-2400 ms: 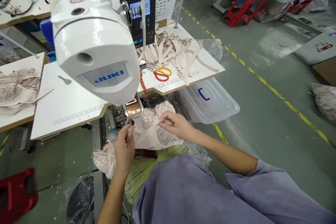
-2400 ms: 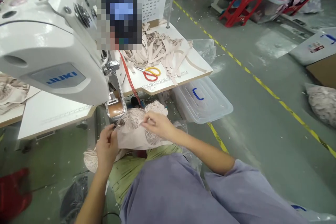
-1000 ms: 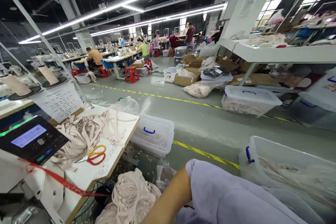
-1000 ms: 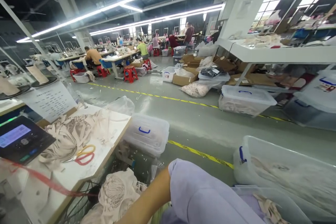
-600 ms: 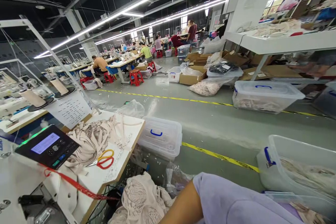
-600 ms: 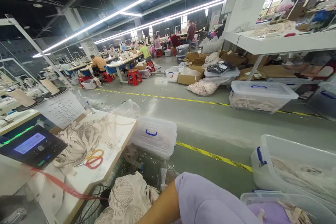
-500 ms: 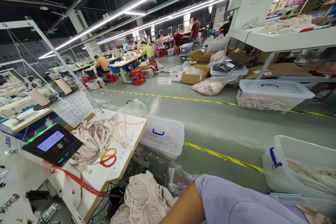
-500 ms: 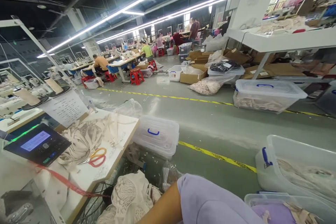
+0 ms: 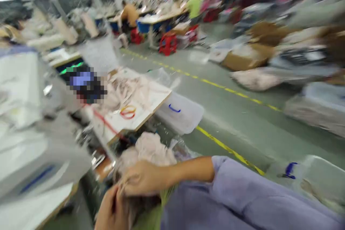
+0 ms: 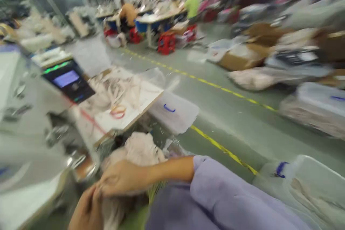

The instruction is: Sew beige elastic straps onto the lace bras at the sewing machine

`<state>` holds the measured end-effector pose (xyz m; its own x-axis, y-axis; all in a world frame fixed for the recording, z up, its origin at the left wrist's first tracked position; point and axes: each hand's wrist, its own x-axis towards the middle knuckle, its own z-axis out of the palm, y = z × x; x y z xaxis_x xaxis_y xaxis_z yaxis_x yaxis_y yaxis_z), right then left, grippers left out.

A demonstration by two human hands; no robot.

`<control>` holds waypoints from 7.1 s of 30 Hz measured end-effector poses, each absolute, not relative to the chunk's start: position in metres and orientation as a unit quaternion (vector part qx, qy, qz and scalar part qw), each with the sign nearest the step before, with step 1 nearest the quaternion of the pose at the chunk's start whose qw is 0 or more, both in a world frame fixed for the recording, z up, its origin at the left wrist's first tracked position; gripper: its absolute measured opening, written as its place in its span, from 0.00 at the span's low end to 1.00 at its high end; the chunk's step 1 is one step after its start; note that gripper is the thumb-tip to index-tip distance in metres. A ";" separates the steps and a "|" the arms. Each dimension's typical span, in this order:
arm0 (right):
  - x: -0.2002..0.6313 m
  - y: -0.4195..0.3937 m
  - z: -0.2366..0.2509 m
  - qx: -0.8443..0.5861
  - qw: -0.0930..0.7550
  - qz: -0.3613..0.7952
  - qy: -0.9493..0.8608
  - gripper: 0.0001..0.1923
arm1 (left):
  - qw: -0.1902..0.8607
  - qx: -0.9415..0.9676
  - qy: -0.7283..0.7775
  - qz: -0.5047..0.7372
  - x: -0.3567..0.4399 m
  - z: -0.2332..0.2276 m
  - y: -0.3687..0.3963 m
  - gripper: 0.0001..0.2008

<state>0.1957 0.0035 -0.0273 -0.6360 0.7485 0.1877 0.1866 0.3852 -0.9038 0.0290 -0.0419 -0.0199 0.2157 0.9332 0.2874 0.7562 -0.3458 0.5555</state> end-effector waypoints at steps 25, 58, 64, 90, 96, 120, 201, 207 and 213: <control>0.181 0.039 -0.001 -0.252 0.114 0.585 -0.762 0.08 | 0.108 0.739 0.589 0.308 -0.015 -0.014 -0.068 0.08; 0.135 0.098 0.026 -0.306 0.098 0.351 -0.879 0.12 | -0.189 0.836 0.467 0.219 -0.067 -0.028 -0.017 0.18; 0.145 0.084 -0.006 -0.301 0.249 0.224 -0.893 0.11 | -0.179 0.817 0.535 0.123 -0.050 -0.018 -0.021 0.17; 0.147 0.087 -0.035 -0.369 0.346 0.379 -0.775 0.14 | -0.176 0.804 0.558 0.112 -0.023 -0.013 -0.007 0.14; 0.141 0.110 -0.027 -0.322 0.331 0.448 -0.766 0.16 | -0.187 0.784 0.583 0.104 -0.023 -0.013 -0.004 0.15; 0.144 0.117 -0.032 -0.299 0.327 0.466 -0.766 0.17 | -0.177 0.763 0.613 0.100 -0.027 -0.017 -0.008 0.14; 0.206 0.194 -0.078 -0.533 0.149 0.062 -0.831 0.20 | 0.335 0.540 0.719 0.283 -0.026 -0.063 -0.056 0.23; 0.213 0.247 -0.070 -0.525 0.066 0.088 -0.844 0.15 | 0.432 0.480 0.699 0.307 -0.031 -0.048 -0.059 0.21; 0.248 0.112 -0.078 -0.534 0.149 0.179 -0.813 0.19 | 0.528 0.326 0.665 0.416 -0.041 -0.056 -0.066 0.18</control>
